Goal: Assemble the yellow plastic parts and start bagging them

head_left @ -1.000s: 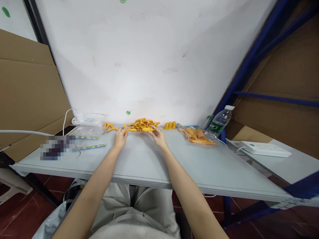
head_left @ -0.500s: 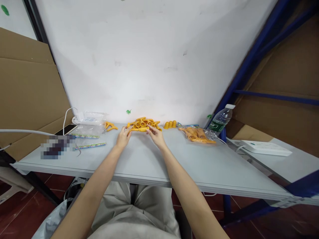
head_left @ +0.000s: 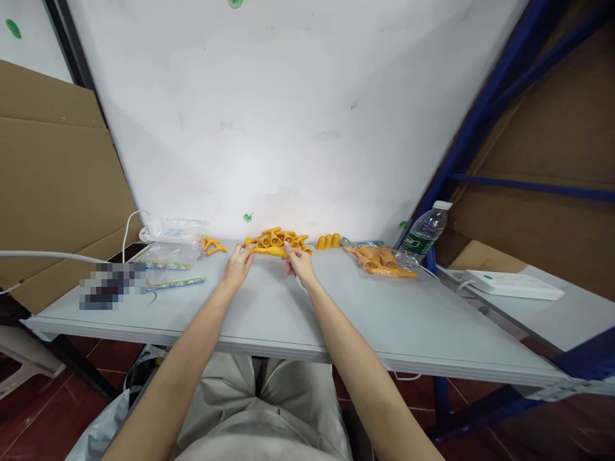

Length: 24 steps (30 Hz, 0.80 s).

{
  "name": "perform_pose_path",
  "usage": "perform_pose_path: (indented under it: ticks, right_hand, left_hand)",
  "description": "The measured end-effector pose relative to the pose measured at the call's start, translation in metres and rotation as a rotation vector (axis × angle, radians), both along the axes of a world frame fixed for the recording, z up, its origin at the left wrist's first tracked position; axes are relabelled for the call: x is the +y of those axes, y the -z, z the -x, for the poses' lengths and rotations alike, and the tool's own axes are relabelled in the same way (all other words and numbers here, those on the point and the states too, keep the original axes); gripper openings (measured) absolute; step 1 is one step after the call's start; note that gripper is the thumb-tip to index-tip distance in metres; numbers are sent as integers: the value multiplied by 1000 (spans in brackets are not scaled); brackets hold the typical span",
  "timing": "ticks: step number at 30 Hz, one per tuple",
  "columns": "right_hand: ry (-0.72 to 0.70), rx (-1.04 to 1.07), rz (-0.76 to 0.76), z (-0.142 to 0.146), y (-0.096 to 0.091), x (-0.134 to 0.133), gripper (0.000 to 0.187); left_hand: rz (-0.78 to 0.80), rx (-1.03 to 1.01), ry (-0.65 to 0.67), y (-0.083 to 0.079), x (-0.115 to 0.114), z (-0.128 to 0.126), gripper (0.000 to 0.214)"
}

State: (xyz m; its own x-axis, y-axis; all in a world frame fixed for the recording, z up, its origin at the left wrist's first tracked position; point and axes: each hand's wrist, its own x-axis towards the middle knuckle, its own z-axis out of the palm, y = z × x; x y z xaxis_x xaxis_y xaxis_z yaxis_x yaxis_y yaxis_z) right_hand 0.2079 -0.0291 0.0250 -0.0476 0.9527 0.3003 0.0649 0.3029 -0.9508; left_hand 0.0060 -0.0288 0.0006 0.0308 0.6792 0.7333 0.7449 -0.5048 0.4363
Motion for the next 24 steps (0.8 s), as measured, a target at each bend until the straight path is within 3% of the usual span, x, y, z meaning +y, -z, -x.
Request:
perform_pose_path:
  ticks: [4, 7, 11, 19, 24]
  right_hand:
    - [-22, -24, 130, -4, -1, 2, 60]
    - [-106, 20, 70, -13, -1, 1, 54]
    - [-134, 80, -58, -17, 1, 1, 61]
    - [11, 65, -47, -4, -1, -1, 55]
    - [-67, 0, -50, -11, -4, -3, 58]
  left_hand:
    - [26, -8, -4, 0, 0, 1, 30]
    - [37, -40, -13, 0, 0, 0, 29]
    - [30, -43, -4, -2, -1, 0, 29]
    - [4, -41, -17, -1, -1, -5, 28]
    - [-36, -30, -35, 2, 2, -4, 27]
